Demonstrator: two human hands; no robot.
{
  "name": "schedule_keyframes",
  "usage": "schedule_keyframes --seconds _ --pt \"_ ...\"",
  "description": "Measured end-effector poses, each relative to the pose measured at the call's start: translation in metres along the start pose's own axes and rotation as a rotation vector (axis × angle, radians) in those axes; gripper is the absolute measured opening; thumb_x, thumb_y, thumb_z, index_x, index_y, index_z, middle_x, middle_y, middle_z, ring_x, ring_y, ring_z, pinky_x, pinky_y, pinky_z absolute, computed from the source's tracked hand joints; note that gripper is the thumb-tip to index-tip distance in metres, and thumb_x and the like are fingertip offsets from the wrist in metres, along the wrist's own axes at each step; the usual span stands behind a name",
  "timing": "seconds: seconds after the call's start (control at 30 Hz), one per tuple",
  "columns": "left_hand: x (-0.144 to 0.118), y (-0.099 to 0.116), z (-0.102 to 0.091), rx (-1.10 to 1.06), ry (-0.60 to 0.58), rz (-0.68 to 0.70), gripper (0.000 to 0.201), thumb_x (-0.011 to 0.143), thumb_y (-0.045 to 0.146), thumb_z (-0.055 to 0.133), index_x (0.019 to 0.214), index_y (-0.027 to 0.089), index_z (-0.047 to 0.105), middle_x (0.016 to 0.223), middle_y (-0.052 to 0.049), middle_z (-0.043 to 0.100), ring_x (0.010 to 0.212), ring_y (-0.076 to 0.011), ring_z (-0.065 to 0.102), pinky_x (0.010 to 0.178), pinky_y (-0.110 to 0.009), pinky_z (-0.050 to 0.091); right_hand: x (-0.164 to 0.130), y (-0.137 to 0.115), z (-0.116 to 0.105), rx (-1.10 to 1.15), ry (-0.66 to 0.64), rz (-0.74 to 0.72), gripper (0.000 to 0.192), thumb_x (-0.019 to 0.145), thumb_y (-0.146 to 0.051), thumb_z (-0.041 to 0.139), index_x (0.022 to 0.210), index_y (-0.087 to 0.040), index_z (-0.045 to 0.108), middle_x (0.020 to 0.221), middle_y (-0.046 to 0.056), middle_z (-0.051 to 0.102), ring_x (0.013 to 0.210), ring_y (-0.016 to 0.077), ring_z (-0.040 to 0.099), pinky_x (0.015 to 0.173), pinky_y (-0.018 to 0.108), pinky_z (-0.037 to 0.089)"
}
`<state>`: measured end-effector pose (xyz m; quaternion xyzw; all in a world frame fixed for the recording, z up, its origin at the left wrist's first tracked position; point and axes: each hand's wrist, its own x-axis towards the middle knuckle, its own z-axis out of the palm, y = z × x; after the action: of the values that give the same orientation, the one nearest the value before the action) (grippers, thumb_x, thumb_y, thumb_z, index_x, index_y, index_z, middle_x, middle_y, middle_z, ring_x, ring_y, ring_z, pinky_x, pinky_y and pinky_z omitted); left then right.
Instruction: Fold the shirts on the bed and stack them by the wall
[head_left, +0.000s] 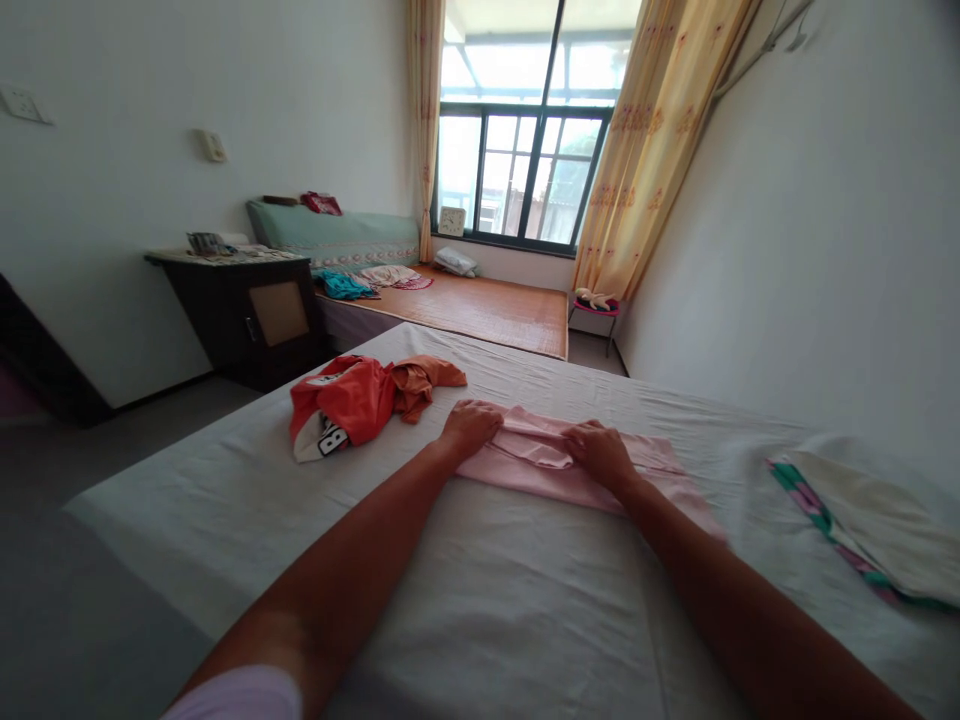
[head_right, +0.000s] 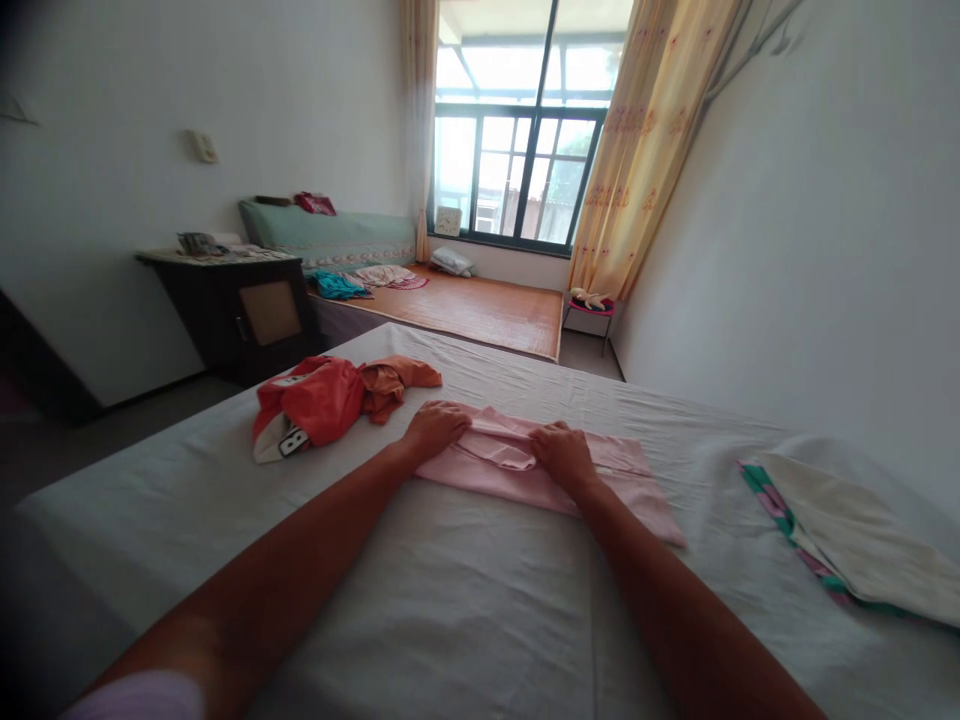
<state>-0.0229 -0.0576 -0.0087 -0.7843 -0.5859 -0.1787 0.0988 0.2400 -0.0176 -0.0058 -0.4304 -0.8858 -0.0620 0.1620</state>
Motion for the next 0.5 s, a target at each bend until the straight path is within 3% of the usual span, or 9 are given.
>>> schedule_keyframes --seconds 0.1,0.23,0.4,0.5 --pt "-0.002 0.002 -0.006 0.022 0.07 0.01 0.017 0.085 0.023 0.051 0.086 0.022 0.068 0.095 -0.005 0.069 0.098 -0.0211 0.059 0.093 -0.038 0.038 -0.002 -0.006 -0.007 -0.025 0.062 0.047 0.024 0.09 -0.027 0.048 0.104 -0.026 0.068 0.1 0.003 0.072 0.099 0.0208 0.06 0.085 0.033 0.041" --pt "-0.008 0.004 -0.011 0.011 0.009 0.012 0.014 0.079 0.02 0.054 0.084 0.02 0.067 0.095 -0.007 0.068 0.099 -0.0231 0.058 0.099 -0.043 0.034 -0.01 -0.013 -0.01 0.002 -0.046 -0.049 0.025 0.09 -0.032 0.048 0.103 -0.027 0.069 0.103 0.003 0.071 0.103 0.0209 0.058 0.089 0.033 0.042" --pt "-0.007 0.016 -0.007 -0.122 0.048 0.065 0.036 0.089 0.033 0.044 0.121 0.023 0.058 0.131 -0.007 0.056 0.125 -0.0249 0.044 0.108 -0.042 0.028 -0.014 -0.005 -0.002 0.136 -0.008 -0.032 0.047 0.098 -0.04 0.024 0.124 -0.025 0.06 0.125 0.003 0.063 0.119 0.0202 0.051 0.1 0.035 0.04" --pt "-0.007 0.022 0.005 -0.183 -0.074 0.165 0.044 0.093 0.043 0.038 0.132 0.025 0.049 0.141 -0.005 0.048 0.133 -0.0239 0.037 0.109 -0.042 0.027 -0.015 0.025 0.003 0.113 0.003 -0.031 0.049 0.097 -0.036 0.021 0.126 -0.021 0.057 0.129 0.004 0.06 0.124 0.0198 0.047 0.107 0.037 0.034"
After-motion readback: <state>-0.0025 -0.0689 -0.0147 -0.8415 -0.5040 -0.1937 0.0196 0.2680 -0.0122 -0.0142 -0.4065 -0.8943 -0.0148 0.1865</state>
